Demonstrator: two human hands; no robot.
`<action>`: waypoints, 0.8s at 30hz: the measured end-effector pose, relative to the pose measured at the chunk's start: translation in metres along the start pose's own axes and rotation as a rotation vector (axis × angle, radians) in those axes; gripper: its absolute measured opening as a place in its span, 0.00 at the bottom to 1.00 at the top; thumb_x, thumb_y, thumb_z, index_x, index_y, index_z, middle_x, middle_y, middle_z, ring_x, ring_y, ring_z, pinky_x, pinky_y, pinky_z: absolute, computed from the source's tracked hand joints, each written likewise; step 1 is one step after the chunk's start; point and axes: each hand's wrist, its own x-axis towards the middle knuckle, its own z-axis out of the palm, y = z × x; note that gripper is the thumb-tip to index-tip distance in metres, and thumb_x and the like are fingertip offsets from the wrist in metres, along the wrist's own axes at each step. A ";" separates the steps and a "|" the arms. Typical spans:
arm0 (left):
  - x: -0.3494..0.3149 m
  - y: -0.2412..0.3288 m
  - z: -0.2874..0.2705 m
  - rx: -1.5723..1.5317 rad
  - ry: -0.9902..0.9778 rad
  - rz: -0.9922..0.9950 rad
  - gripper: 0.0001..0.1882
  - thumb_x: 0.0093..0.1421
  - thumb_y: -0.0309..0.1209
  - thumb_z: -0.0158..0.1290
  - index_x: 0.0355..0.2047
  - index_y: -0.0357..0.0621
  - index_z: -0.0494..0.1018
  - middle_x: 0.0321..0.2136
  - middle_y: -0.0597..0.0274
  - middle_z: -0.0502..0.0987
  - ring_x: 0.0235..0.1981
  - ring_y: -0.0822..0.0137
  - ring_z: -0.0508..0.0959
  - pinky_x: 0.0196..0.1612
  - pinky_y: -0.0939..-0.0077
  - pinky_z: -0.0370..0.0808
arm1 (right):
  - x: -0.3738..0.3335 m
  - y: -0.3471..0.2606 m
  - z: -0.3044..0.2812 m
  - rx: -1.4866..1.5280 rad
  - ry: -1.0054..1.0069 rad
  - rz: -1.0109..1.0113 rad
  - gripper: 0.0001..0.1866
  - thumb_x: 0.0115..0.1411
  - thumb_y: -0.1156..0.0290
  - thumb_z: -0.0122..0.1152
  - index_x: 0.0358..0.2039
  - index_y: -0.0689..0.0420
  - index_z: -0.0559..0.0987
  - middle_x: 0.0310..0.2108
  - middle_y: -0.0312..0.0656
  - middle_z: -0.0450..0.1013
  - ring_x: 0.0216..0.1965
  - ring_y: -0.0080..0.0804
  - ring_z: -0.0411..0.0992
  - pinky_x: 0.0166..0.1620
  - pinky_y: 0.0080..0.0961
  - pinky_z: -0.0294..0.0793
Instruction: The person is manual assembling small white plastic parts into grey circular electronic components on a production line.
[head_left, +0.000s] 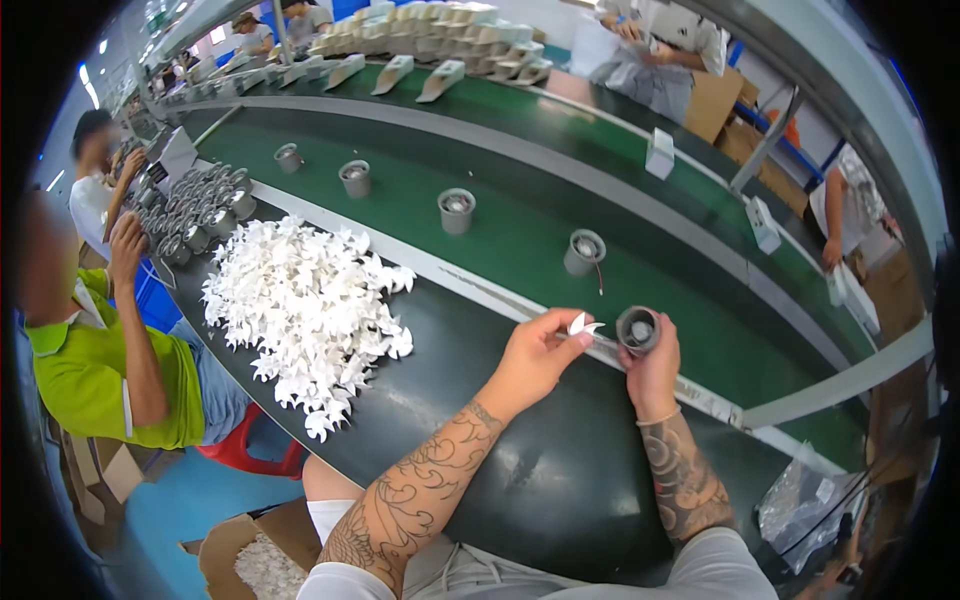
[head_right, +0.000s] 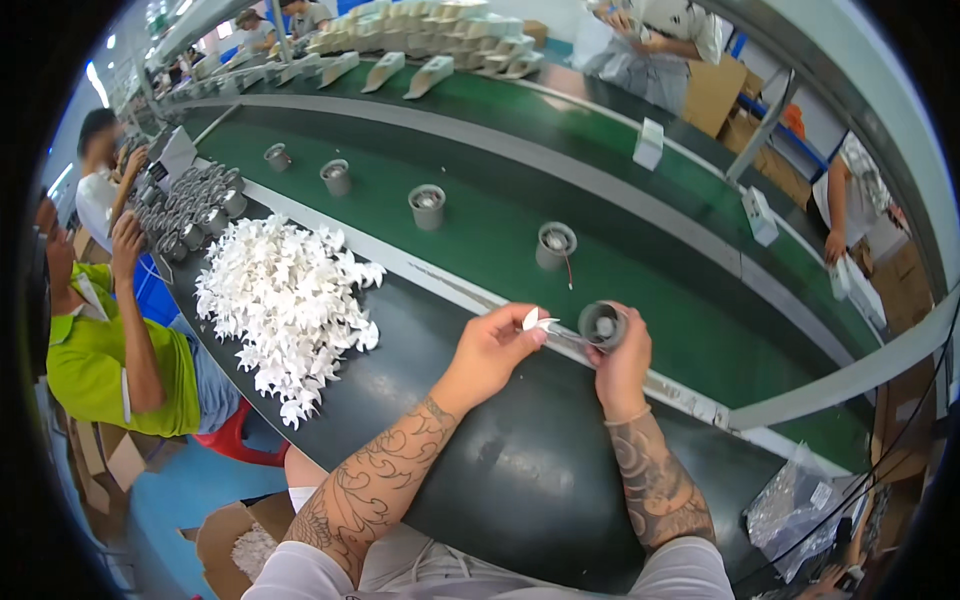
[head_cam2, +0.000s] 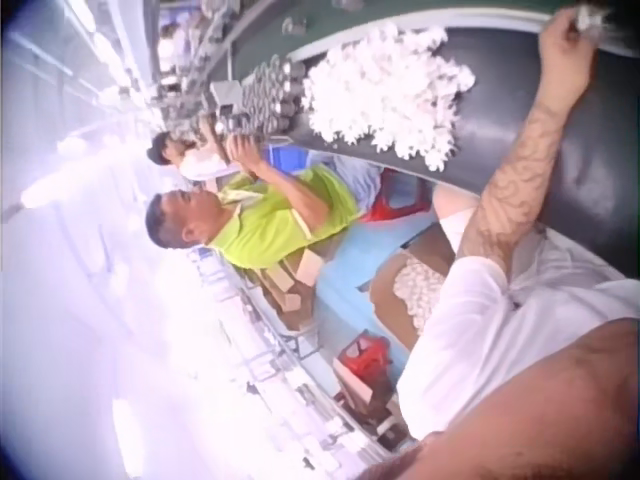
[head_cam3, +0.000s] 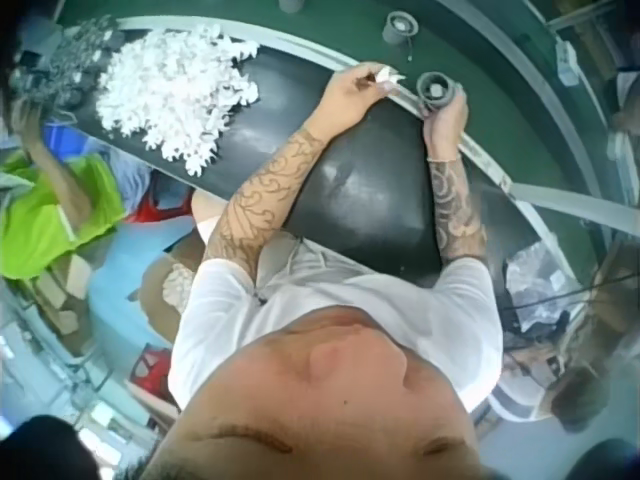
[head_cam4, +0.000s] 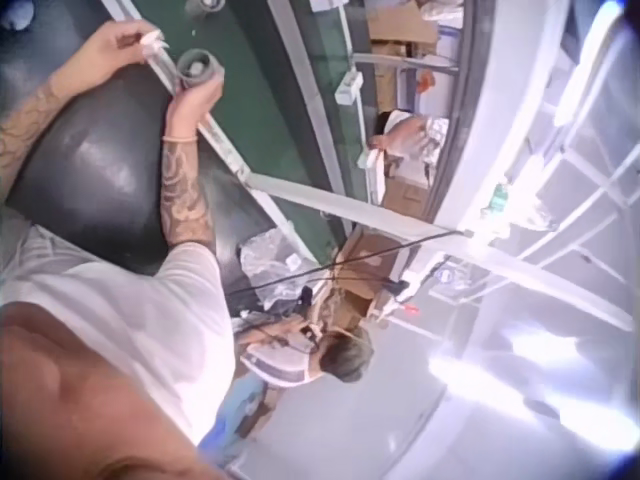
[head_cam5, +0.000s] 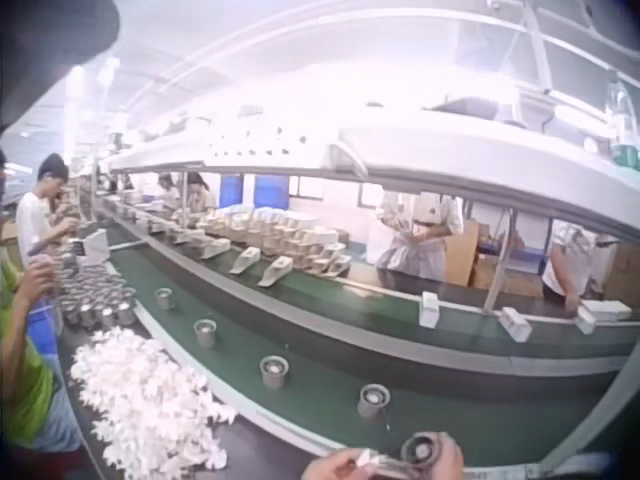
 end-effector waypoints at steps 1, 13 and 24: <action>-0.003 0.007 0.002 0.034 -0.020 -0.052 0.10 0.63 0.23 0.56 0.45 0.35 0.75 0.35 0.68 0.76 0.37 0.79 0.75 0.41 0.83 0.73 | -0.004 0.002 0.007 -0.063 -0.019 -0.056 0.22 0.71 0.55 0.38 0.41 0.59 0.76 0.30 0.39 0.75 0.22 0.25 0.68 0.18 0.20 0.60; -0.006 0.001 0.002 0.480 -0.144 0.186 0.11 0.56 0.21 0.61 0.41 0.40 0.81 0.52 0.58 0.71 0.49 0.64 0.73 0.52 0.71 0.73 | -0.011 -0.001 0.008 -0.394 -0.313 -0.111 0.26 0.71 0.59 0.36 0.40 0.68 0.78 0.33 0.44 0.77 0.35 0.28 0.75 0.43 0.23 0.73; -0.003 0.002 0.001 0.479 -0.136 0.085 0.08 0.56 0.19 0.61 0.37 0.36 0.81 0.49 0.59 0.73 0.40 0.69 0.76 0.46 0.74 0.74 | -0.012 -0.009 0.011 -0.510 -0.360 -0.108 0.25 0.69 0.59 0.38 0.38 0.66 0.80 0.31 0.42 0.77 0.33 0.25 0.73 0.38 0.21 0.71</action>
